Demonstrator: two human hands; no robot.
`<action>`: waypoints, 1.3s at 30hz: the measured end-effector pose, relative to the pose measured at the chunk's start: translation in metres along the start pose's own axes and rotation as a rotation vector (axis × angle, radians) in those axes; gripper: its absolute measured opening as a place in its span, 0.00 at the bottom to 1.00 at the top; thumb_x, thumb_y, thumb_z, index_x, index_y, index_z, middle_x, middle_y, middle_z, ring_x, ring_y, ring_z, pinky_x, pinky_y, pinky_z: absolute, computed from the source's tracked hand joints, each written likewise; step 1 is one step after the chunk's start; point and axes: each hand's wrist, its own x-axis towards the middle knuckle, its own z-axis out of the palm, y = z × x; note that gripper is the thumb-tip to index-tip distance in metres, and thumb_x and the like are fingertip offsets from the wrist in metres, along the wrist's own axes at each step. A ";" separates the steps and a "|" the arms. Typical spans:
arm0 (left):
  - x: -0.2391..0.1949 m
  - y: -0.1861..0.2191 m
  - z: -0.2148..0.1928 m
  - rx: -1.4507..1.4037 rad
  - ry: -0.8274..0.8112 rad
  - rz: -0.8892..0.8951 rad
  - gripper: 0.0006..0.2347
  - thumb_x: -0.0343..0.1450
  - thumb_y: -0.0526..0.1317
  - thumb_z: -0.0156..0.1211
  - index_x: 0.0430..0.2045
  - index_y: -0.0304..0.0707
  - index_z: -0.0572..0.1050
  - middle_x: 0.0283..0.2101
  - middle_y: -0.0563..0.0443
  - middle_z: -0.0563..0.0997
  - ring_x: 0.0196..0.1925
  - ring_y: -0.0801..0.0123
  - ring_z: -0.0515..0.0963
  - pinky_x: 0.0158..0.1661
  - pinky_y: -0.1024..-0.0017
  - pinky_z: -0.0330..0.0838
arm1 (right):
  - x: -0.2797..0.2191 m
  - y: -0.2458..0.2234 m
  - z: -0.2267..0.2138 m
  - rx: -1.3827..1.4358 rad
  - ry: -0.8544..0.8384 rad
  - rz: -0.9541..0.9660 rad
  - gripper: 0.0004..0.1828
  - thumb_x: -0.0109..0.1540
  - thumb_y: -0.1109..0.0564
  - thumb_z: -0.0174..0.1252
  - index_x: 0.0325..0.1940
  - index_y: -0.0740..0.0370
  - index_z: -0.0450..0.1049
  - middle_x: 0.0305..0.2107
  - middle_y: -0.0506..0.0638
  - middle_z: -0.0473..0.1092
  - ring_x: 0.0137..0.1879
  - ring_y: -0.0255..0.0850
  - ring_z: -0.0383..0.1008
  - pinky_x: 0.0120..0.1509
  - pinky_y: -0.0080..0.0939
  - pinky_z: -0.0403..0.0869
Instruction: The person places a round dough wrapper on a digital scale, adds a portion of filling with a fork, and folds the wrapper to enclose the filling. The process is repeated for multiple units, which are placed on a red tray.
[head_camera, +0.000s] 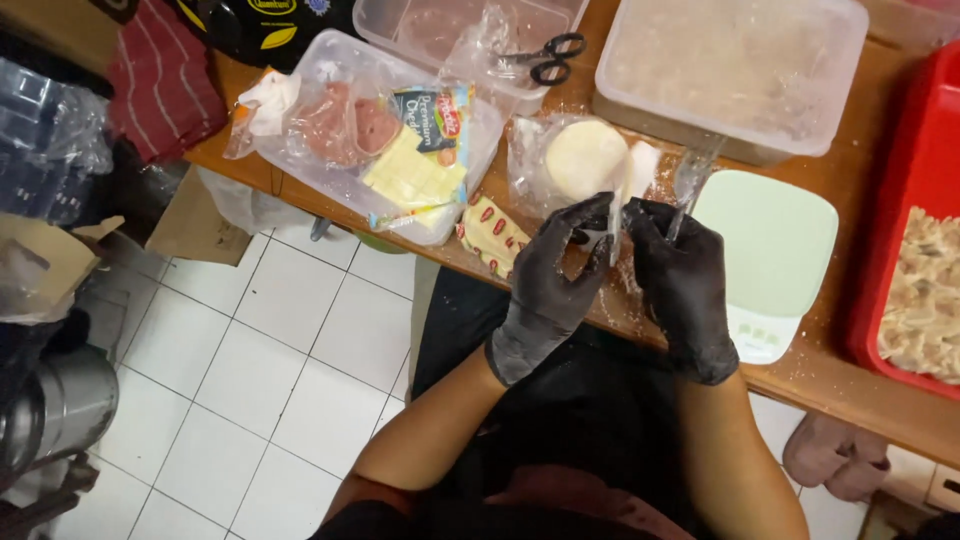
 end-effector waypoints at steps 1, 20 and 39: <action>-0.002 0.001 -0.001 -0.040 -0.006 -0.028 0.13 0.68 0.33 0.59 0.46 0.45 0.76 0.43 0.49 0.81 0.46 0.55 0.82 0.44 0.68 0.77 | -0.005 -0.004 0.001 0.098 0.004 0.022 0.09 0.62 0.53 0.60 0.38 0.62 0.77 0.10 0.46 0.60 0.17 0.30 0.61 0.21 0.28 0.60; 0.037 -0.023 -0.006 -0.245 -0.017 -0.469 0.10 0.73 0.39 0.56 0.46 0.38 0.73 0.34 0.41 0.78 0.32 0.61 0.79 0.36 0.66 0.76 | 0.012 0.024 -0.021 0.600 0.104 0.019 0.02 0.63 0.63 0.54 0.37 0.64 0.73 0.19 0.51 0.64 0.13 0.30 0.59 0.17 0.26 0.59; 0.015 -0.012 -0.005 0.327 -0.115 0.198 0.12 0.67 0.42 0.65 0.44 0.50 0.76 0.44 0.55 0.74 0.52 0.59 0.78 0.51 0.64 0.74 | 0.014 0.006 0.006 0.522 -0.007 0.055 0.07 0.62 0.63 0.58 0.42 0.72 0.72 0.17 0.49 0.62 0.14 0.26 0.55 0.16 0.26 0.54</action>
